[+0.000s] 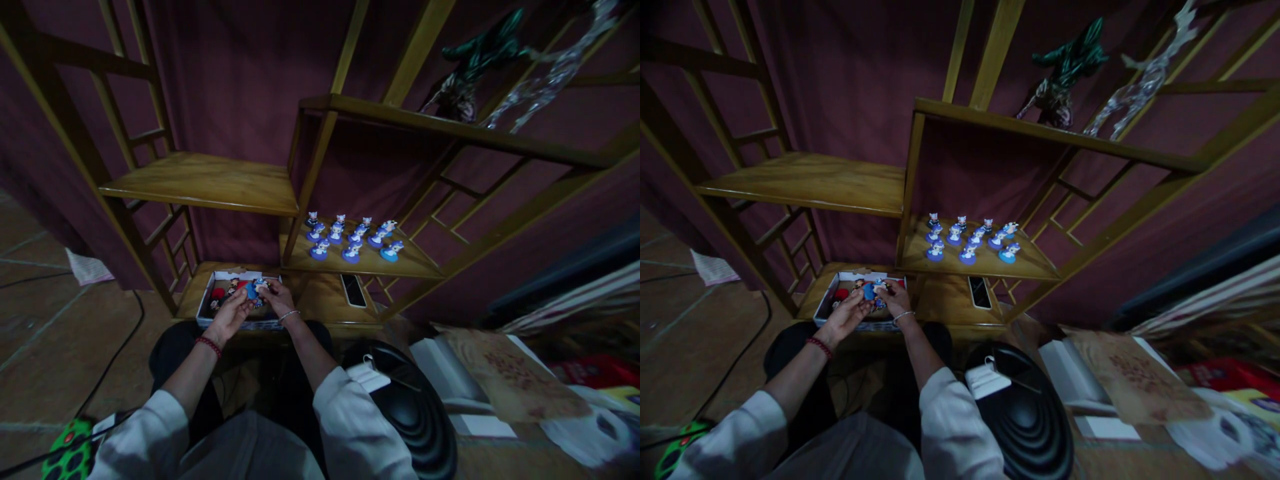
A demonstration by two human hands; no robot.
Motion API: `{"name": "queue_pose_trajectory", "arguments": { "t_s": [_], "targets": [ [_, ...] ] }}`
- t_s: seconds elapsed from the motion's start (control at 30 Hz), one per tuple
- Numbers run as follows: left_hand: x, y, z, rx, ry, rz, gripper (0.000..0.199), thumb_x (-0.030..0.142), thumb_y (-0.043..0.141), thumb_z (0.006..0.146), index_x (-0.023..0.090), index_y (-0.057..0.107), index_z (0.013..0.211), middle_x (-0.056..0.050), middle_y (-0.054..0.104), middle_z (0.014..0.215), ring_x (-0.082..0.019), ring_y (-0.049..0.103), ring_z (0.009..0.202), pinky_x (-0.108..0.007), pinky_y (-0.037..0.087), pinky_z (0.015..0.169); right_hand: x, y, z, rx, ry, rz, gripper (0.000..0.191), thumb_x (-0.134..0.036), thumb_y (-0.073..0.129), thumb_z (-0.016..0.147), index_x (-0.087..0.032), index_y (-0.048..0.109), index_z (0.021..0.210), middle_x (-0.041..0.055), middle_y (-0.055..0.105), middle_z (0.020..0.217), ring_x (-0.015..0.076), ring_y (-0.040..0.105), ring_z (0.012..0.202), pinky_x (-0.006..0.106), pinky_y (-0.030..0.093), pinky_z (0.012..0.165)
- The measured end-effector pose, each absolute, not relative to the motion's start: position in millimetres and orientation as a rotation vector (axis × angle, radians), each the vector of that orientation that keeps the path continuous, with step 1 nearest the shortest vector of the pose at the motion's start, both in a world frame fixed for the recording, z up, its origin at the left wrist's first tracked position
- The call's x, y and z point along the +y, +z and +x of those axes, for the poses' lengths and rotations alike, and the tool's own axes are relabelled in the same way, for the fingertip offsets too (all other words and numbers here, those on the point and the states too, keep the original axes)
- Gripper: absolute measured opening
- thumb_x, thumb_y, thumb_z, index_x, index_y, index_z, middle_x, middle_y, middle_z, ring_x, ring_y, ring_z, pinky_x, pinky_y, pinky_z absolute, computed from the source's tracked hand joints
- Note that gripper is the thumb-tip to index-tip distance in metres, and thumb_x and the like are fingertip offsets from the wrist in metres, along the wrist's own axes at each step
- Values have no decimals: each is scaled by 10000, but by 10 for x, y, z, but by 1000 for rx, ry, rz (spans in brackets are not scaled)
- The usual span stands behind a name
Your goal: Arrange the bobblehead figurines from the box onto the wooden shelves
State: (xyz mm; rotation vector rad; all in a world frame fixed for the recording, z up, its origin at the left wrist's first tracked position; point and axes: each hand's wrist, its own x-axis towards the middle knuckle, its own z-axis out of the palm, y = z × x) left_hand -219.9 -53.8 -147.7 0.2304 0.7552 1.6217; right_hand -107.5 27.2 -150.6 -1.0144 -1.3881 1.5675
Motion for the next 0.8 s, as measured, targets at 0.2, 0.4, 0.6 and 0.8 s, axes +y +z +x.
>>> {"name": "queue_pose_trajectory", "arguments": {
  "t_s": [0.2,0.4,0.6,0.8],
  "targets": [
    [-541,-1456,-2171,767,1621,221,101,111,604,760,142,614,856,-22,653,730,-102,617,631,-194,489,582,262,-1498,-1064,-1377,1547,-1038,470,-414,723,522,-189,630,924,-7,658,746,142,600,625,265,484,600],
    [-542,-1410,-2139,798,1619,173,84,101,618,746,143,605,817,-12,646,690,-101,615,609,-194,485,573,254,-1476,-1040,-1380,1535,-1025,462,-409,728,516,-182,637,907,-2,657,748,143,596,628,268,484,606],
    [-543,-1389,-2145,845,1605,172,99,97,619,746,143,609,833,-16,651,704,-99,613,594,-205,488,573,261,-1482,-1041,-1399,1533,-1017,474,-408,730,508,-185,636,915,0,656,754,159,606,695,282,492,657],
    [-537,-1387,-2145,843,1616,165,114,81,610,747,147,615,840,-3,646,687,-89,604,581,-193,481,571,253,-1474,-1043,-1427,1520,-982,408,-371,720,531,-178,637,880,2,657,767,159,600,733,282,486,694]
  ]
}}
